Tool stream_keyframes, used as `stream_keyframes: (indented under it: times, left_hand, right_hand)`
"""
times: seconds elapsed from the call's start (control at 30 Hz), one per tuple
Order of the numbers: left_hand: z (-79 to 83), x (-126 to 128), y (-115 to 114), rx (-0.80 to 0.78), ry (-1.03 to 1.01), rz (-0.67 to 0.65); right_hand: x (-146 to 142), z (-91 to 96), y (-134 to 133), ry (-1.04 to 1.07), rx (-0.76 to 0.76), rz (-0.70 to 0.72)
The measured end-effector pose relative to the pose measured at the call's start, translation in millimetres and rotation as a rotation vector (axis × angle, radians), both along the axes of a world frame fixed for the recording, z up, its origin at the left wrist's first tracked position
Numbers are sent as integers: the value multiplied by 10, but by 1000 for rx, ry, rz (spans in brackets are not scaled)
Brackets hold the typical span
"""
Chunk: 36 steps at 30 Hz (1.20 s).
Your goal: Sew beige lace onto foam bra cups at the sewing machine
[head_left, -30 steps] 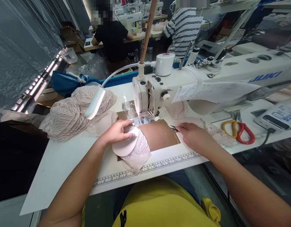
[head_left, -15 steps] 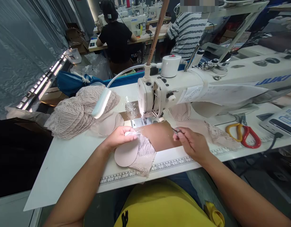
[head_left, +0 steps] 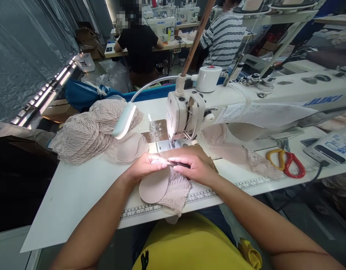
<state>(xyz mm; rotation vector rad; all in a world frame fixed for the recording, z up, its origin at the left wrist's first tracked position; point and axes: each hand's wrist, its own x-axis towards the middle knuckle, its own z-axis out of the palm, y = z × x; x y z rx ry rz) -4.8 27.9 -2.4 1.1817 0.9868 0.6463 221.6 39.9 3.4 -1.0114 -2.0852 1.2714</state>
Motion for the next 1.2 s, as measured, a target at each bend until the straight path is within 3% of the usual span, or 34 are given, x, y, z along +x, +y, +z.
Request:
stream_keyframes:
  times: [0.93, 1.2]
  left_hand:
    - [-44, 55, 1, -51, -32, -9]
    - [-61, 94, -10, 48, 17, -51]
  right_hand:
    - [-72, -127, -8, 90, -68, -40]
    - [-127, -144, 6, 125, -67, -88]
